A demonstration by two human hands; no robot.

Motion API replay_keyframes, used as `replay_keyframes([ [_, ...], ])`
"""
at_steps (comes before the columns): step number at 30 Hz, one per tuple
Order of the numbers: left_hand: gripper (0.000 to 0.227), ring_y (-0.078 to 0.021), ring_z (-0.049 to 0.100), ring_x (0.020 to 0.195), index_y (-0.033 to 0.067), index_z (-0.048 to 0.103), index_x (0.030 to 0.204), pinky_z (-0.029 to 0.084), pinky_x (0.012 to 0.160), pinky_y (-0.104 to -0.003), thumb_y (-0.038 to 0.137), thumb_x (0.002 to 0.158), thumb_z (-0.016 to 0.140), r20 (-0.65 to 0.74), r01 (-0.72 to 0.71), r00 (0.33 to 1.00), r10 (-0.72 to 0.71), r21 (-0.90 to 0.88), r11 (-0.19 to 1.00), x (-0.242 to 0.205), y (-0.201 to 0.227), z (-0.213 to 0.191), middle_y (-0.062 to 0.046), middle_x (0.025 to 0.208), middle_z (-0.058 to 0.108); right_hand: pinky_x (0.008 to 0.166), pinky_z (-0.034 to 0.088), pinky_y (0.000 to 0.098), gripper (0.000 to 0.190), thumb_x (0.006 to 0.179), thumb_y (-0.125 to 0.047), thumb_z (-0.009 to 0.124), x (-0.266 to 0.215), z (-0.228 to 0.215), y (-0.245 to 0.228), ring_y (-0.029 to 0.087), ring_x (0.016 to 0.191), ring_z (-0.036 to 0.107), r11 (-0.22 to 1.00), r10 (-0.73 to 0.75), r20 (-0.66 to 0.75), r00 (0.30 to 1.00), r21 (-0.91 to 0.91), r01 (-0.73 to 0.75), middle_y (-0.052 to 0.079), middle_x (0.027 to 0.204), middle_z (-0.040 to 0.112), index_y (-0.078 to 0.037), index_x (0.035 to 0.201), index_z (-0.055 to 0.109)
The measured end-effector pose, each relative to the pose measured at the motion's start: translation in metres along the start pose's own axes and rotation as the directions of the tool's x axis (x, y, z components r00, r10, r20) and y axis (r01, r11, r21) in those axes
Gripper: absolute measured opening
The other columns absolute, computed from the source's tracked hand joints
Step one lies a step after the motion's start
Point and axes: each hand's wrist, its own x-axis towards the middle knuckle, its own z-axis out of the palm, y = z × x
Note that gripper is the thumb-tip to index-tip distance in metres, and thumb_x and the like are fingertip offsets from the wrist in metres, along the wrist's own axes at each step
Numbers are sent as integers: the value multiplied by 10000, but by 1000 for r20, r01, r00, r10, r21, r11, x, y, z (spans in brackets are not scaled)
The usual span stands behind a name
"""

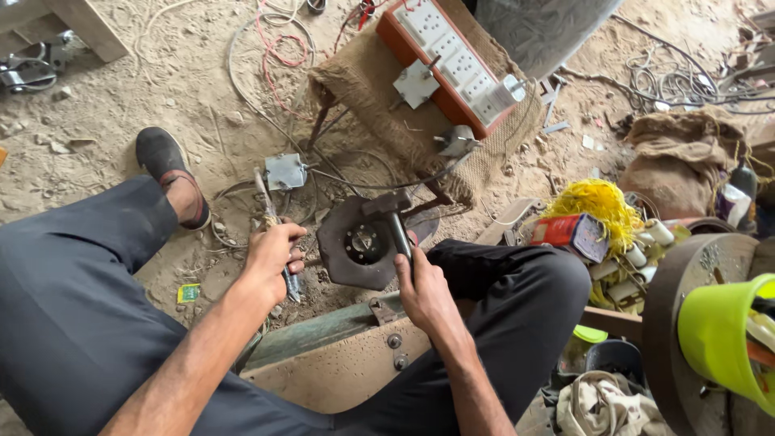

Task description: The person sits on the ground and repeatedly hammers a small metal piece held in a clamp. They adjust the metal piece several times during the process.

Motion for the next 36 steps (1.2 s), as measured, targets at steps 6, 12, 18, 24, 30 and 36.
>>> replay_keyframes([
  [6,205,-71,390,501,136,516,881,314,404,-241,-17,833,643,31,0,1000,1,-15,1000,5,-4,-4,18,715,457,623,552,508,591,992,-348,562,1,3,6,444,707,716,991,-134,-49,990,-25,133,288,771,686,-52,1485,425],
  [12,159,-76,381,472,108,521,804,301,389,-260,28,791,657,100,59,993,-55,-39,997,19,-15,-2,12,681,450,622,553,508,517,1002,-316,620,8,8,17,472,778,701,960,-273,-99,957,-86,265,314,806,687,-3,1395,502],
  [18,131,-96,419,507,123,549,834,338,406,-282,35,795,638,72,-116,992,105,175,978,4,-17,3,36,670,472,586,589,428,311,998,-298,603,5,4,9,324,675,777,993,-120,3,993,-16,120,192,761,758,-3,1093,575],
  [24,102,-147,433,532,72,526,829,353,456,-387,78,814,626,137,-456,874,467,565,688,-18,-5,10,11,677,440,549,574,412,321,1002,-307,596,3,0,1,301,639,767,994,-95,27,995,-48,97,179,757,761,1,1088,563],
  [30,285,-183,543,562,30,612,1018,453,495,-371,189,782,631,192,-466,868,458,634,617,-30,2,18,-34,676,572,515,553,428,375,1001,-333,584,0,-1,-3,307,595,738,994,-80,31,996,-68,82,190,728,725,8,1157,563],
  [36,315,-208,598,649,6,668,1035,481,603,-410,181,777,622,328,-366,930,166,786,498,-15,19,4,-87,735,630,547,506,439,456,1080,-399,462,5,-1,1,320,605,693,995,-33,-21,999,-96,31,229,716,690,11,1230,593],
])
